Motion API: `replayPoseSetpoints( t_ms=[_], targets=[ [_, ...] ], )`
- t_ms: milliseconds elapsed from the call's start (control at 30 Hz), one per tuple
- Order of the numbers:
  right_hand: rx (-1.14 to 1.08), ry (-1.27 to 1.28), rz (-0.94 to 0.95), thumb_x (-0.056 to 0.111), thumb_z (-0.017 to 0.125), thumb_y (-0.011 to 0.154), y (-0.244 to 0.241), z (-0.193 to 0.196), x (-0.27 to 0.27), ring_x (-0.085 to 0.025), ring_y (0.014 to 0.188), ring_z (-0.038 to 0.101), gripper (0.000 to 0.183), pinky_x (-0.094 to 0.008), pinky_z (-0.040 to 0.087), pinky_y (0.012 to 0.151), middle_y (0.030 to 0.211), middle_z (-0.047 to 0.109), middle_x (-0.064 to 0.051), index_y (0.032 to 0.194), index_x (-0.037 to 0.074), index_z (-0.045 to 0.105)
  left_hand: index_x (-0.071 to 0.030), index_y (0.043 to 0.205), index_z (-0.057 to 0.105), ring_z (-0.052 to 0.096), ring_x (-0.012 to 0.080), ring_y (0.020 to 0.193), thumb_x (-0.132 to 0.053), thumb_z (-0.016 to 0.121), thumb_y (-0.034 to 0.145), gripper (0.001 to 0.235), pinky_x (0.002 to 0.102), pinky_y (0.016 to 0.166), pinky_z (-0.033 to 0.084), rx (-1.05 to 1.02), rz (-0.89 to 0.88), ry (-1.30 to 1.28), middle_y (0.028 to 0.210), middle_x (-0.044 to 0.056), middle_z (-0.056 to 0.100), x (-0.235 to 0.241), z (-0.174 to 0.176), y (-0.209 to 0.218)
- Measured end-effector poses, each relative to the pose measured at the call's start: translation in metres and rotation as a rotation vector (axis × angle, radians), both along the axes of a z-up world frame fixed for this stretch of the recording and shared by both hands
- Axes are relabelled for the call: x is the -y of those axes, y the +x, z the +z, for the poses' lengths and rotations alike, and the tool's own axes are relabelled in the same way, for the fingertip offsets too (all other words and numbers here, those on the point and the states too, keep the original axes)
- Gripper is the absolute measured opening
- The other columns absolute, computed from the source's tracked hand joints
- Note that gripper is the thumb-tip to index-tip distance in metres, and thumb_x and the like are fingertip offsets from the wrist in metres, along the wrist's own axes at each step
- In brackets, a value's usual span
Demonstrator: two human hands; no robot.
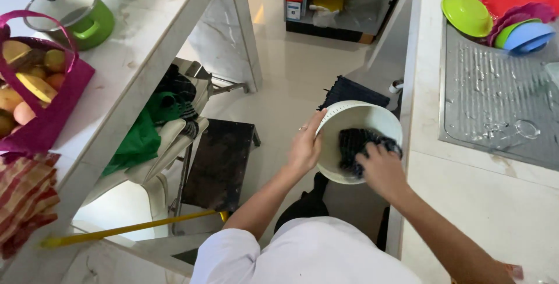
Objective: Wiping down a white bowl and organizing condiment bottles and sachets into containers on a kitchen counter.
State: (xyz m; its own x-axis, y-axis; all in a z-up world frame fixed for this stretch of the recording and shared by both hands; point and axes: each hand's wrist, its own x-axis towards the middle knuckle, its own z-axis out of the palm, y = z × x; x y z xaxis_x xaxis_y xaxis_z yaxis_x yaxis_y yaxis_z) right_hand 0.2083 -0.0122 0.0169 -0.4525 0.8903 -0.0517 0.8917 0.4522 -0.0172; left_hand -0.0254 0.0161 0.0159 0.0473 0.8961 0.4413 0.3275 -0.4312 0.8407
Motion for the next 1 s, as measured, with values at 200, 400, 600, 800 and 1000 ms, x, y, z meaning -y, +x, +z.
replayPoseSetpoints(
  t_ms=[200,400,600,800,1000],
  targets=[
    [-0.146,0.34,-0.215,0.006,0.07,0.079,-0.004,0.019,-0.016,-0.039,0.108,0.064,0.043,-0.049,0.057,0.079,0.119,0.058,-0.019,0.121,0.014,0.069,-0.011,0.153,0.045,0.053,0.0442,0.133,-0.006,0.052,0.101,0.053,0.047,0.108,0.045,-0.021,-0.043,-0.071,0.144,0.026,0.055,0.02,-0.01,0.027],
    [-0.781,0.08,-0.066,0.004,0.063,0.081,-0.054,-0.059,0.002,-0.047,0.115,0.055,0.053,-0.053,0.045,0.099,0.138,0.051,-0.027,0.133,0.002,0.057,-0.011,0.152,0.046,0.055,0.0435,0.13,-0.013,0.05,0.105,0.048,0.047,0.107,0.045,-0.033,-0.159,-0.123,0.143,0.025,0.058,0.03,-0.039,0.03],
    [-0.523,-0.359,0.113,0.011,0.064,0.084,-0.059,0.004,0.041,-0.039,0.117,0.055,0.036,-0.049,0.045,0.098,0.127,0.053,-0.019,0.12,0.009,0.062,-0.015,0.151,0.051,0.061,0.0413,0.124,-0.012,0.049,0.102,0.049,0.046,0.105,0.047,-0.051,-0.035,-0.218,0.134,0.023,0.064,-0.006,-0.05,-0.014],
    [-0.463,0.179,0.289,0.029,0.082,0.072,-0.052,0.002,0.044,-0.04,0.099,0.059,0.05,-0.049,0.049,0.077,0.117,0.054,-0.022,0.116,0.011,0.066,-0.013,0.15,0.051,0.061,0.0415,0.122,-0.011,0.05,0.101,0.049,0.047,0.104,0.047,-0.086,0.043,-0.106,0.133,0.024,0.065,-0.027,-0.058,-0.017],
    [-0.322,0.039,0.399,0.008,0.077,0.075,-0.013,0.001,0.034,-0.032,0.089,0.069,0.037,-0.044,0.055,0.072,0.111,0.059,-0.013,0.111,0.014,0.068,-0.016,0.153,0.044,0.066,0.0395,0.119,-0.021,0.047,0.103,0.051,0.046,0.101,0.051,0.065,-0.122,-0.301,0.129,0.024,0.068,-0.016,-0.016,0.001]
  ],
)
